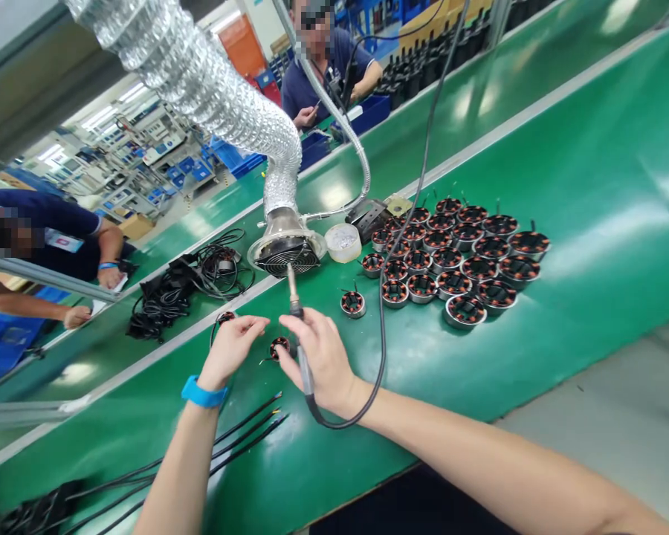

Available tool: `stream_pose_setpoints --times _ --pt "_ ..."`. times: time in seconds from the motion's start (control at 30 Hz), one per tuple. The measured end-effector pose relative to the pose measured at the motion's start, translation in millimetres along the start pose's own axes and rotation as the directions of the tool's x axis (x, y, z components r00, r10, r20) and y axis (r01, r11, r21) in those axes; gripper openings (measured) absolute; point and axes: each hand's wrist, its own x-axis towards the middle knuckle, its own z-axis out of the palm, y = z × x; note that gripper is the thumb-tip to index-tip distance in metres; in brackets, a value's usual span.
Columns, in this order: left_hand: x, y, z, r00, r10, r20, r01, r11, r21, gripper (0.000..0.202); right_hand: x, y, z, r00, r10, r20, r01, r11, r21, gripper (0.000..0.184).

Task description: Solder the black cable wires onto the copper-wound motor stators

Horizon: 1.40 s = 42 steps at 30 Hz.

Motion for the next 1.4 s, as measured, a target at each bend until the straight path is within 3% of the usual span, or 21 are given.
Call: stream_pose_setpoints --times 0.17,0.27,0.4,0.57,0.67,0.73,0.87,1.1,1.4 --pt "49 17 20.7 0.981 0.189 0.034 -0.190 0.941 0.280 0.019 20 6 -16 0.941 0.025 -0.336 -0.031 0.999 -0.011 0.045" --pt "71 22 35.2 0.966 0.245 0.085 -0.259 0.897 0.359 0.015 26 8 -20 0.920 0.065 -0.388 -0.070 0.998 -0.001 0.043" --pt "84 21 43.8 0.958 0.257 0.127 -0.286 0.887 0.362 0.011 28 9 -20 0.922 0.065 -0.382 -0.071 0.997 -0.002 0.043" --pt "80 16 25.4 0.956 0.243 0.163 -0.283 0.909 0.305 0.012 29 10 -20 0.917 0.103 -0.385 -0.081 0.994 0.074 0.045" --pt "72 18 11.6 0.960 0.213 0.183 -0.221 0.975 0.022 0.017 29 10 -20 0.917 0.106 -0.384 -0.085 0.994 0.073 0.045" --pt "66 22 7.9 0.943 0.231 0.239 -0.202 0.970 -0.139 0.024 29 11 -20 0.919 0.105 -0.380 -0.086 0.994 0.065 0.045" --pt "57 31 12.6 0.884 0.240 0.401 -0.225 0.971 -0.085 0.024 28 12 -19 0.919 0.096 -0.383 -0.075 0.995 0.070 0.046" --pt "59 37 21.0 0.831 0.185 0.525 -0.145 0.983 -0.116 0.020 29 13 -18 0.923 0.079 -0.377 -0.055 0.996 0.074 0.045" --pt "57 40 18.9 0.833 0.167 0.528 -0.096 0.982 -0.160 0.017 28 13 -18 0.929 0.076 -0.363 -0.055 0.996 0.069 0.044"
